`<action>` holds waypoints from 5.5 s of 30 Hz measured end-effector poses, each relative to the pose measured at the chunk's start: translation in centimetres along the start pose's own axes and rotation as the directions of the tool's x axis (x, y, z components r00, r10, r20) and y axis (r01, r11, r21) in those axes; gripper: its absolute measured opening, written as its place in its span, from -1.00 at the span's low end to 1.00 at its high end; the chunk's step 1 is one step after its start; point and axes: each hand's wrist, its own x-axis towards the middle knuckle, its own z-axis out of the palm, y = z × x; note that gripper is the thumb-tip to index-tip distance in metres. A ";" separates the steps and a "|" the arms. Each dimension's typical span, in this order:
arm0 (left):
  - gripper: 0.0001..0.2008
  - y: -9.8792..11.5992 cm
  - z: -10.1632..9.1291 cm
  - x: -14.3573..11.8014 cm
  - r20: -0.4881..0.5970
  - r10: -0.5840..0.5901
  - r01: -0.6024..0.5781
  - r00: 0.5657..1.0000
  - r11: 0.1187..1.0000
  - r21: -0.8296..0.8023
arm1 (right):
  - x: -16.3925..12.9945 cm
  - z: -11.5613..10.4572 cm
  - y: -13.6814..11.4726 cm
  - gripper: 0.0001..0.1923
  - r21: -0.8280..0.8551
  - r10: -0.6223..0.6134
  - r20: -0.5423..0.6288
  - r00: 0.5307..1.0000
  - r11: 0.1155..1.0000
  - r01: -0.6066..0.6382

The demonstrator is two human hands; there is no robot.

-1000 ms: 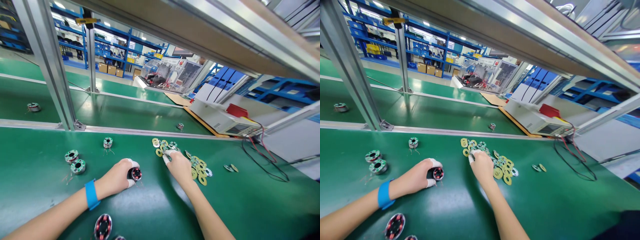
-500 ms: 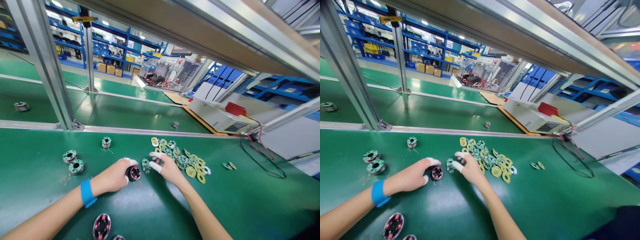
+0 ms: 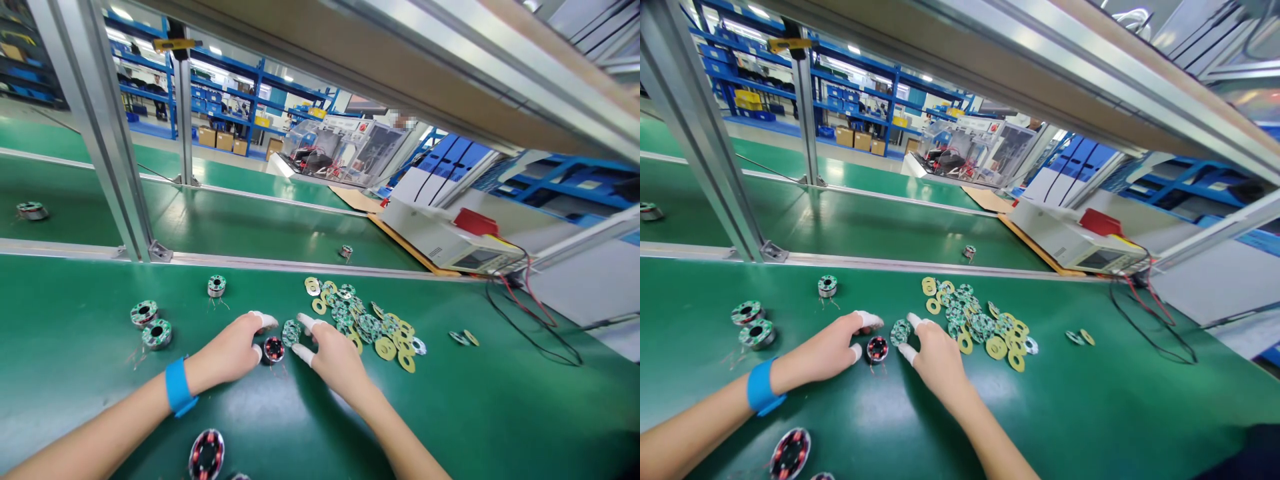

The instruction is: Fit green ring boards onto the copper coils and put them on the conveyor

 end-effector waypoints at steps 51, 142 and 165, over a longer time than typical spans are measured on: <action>-0.73 1.3 1.0 0.2 -0.158 -0.069 0.095 0.985 0.983 0.160 | -1.6 -2.2 0.4 -0.76 0.165 -0.211 0.131 0.969 0.968 0.188; -0.75 0.7 3.0 -0.5 -0.099 -0.010 0.070 0.995 0.784 0.617 | -1.5 4.2 -1.1 -0.67 0.473 -0.294 -0.479 0.827 0.707 0.525; -0.82 0.9 2.9 -0.5 -0.084 -0.048 0.091 0.995 0.768 0.634 | -1.2 4.8 -1.2 -0.66 0.482 -0.236 -0.498 0.835 0.725 0.492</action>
